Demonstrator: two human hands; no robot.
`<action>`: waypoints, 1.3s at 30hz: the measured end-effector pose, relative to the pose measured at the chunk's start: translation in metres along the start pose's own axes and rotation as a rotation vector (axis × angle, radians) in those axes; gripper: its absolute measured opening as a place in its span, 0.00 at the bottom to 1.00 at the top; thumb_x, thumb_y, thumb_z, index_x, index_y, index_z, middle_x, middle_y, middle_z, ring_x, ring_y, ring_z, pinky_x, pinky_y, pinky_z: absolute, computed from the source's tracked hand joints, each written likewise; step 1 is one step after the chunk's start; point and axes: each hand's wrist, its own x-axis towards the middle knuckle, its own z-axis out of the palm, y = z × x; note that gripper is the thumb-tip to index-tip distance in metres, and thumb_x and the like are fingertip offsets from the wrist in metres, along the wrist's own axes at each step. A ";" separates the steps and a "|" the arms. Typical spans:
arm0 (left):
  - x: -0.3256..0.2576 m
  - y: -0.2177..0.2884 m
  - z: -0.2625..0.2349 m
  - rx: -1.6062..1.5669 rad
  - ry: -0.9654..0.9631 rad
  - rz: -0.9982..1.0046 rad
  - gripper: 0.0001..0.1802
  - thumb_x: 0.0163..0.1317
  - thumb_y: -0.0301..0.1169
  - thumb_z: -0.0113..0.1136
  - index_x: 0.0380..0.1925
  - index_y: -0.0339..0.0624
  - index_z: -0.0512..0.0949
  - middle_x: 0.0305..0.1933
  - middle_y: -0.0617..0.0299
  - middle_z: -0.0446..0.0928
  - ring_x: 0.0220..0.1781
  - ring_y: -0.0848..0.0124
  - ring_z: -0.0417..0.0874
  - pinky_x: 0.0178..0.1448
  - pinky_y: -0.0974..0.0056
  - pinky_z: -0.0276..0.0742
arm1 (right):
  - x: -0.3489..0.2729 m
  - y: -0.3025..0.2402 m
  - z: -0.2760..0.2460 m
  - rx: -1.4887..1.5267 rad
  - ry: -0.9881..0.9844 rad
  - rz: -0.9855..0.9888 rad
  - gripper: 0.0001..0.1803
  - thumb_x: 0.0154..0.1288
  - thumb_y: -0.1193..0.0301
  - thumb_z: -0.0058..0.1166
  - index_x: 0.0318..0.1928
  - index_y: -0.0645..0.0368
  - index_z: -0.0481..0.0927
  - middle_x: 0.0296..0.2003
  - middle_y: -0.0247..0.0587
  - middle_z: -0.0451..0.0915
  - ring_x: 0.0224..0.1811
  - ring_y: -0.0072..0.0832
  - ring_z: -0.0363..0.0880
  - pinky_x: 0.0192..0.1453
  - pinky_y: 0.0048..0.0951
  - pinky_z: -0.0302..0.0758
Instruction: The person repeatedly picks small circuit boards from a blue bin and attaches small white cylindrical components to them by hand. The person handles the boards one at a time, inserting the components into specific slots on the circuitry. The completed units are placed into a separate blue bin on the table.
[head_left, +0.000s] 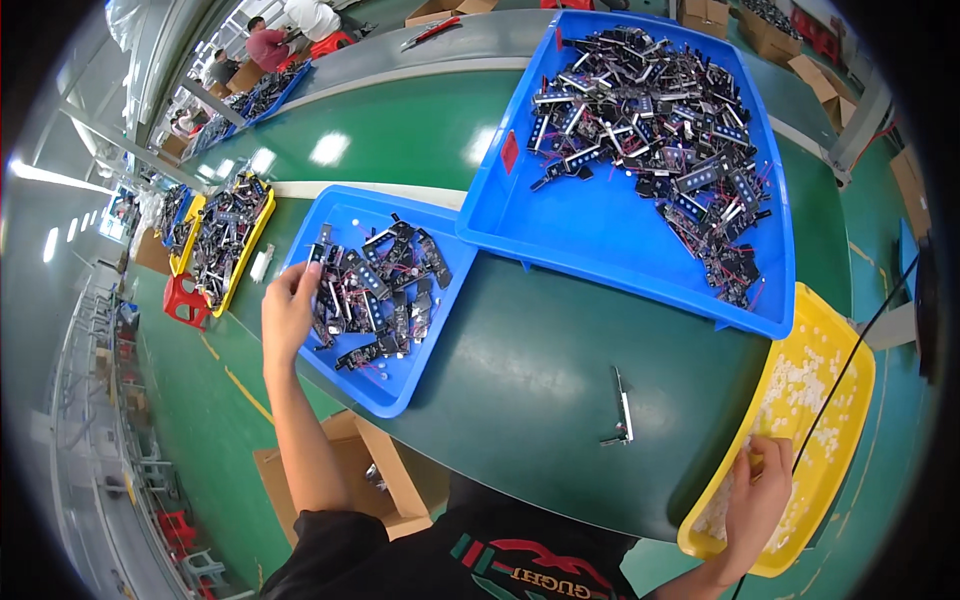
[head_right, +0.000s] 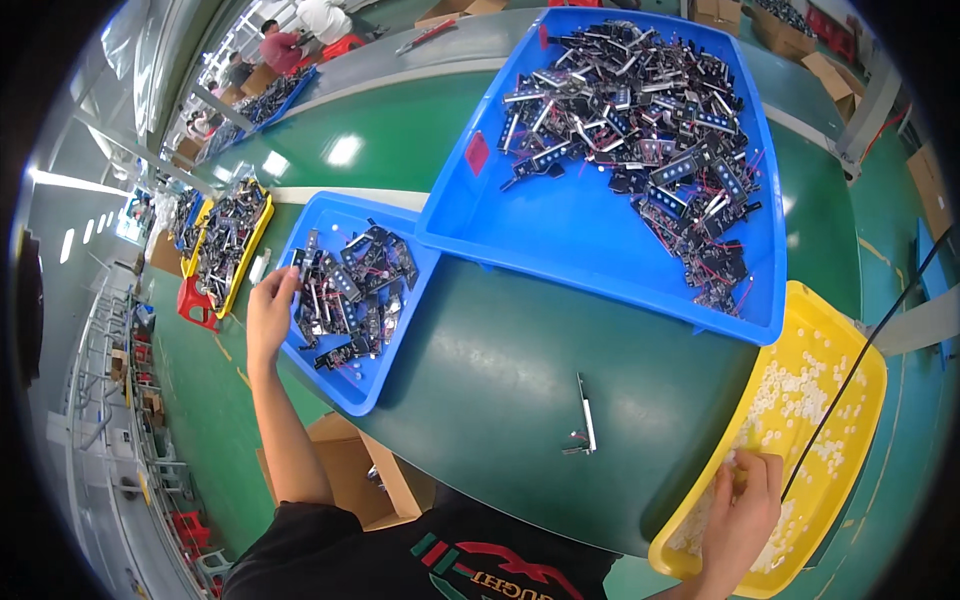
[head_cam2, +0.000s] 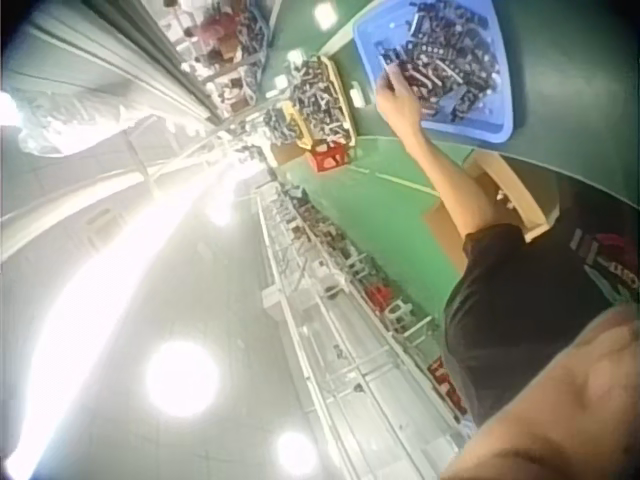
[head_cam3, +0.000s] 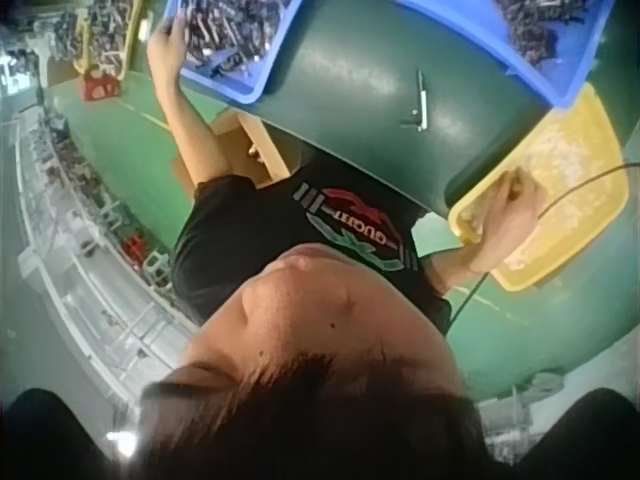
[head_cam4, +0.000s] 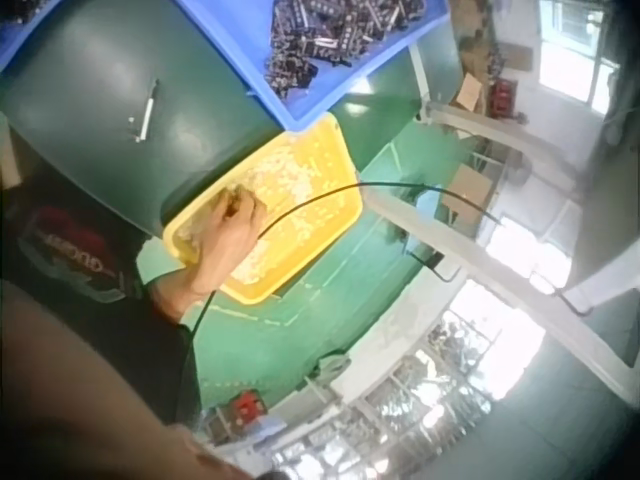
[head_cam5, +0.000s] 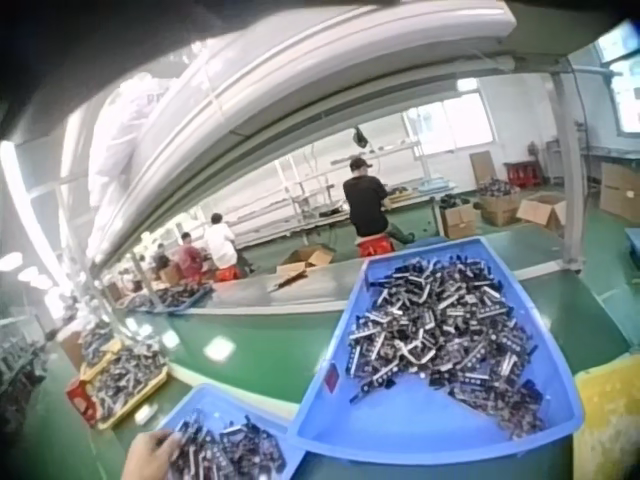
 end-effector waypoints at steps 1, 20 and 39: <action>-0.001 0.010 -0.003 0.004 0.004 -0.022 0.24 0.67 0.45 0.53 0.47 0.33 0.79 0.34 0.49 0.81 0.39 0.63 0.82 0.47 0.62 0.74 | 0.000 -0.001 -0.001 0.011 -0.004 0.034 0.06 0.58 0.81 0.54 0.38 0.68 0.75 0.35 0.45 0.73 0.31 0.41 0.75 0.34 0.33 0.73; -0.142 0.214 0.103 -0.279 -0.794 0.745 0.21 0.50 0.22 0.64 0.48 0.44 0.80 0.40 0.57 0.78 0.36 0.63 0.75 0.40 0.63 0.73 | 0.004 0.009 0.000 0.012 0.225 0.099 0.08 0.52 0.82 0.59 0.35 0.62 0.78 0.29 0.42 0.78 0.20 0.35 0.72 0.27 0.32 0.69; -0.145 0.205 0.131 -0.802 -0.983 0.537 0.08 0.48 0.21 0.72 0.30 0.41 0.86 0.27 0.62 0.79 0.22 0.80 0.73 0.23 0.74 0.63 | -0.003 -0.066 0.009 0.715 0.148 -0.355 0.12 0.50 0.84 0.64 0.38 0.62 0.84 0.30 0.42 0.80 0.25 0.29 0.75 0.29 0.26 0.73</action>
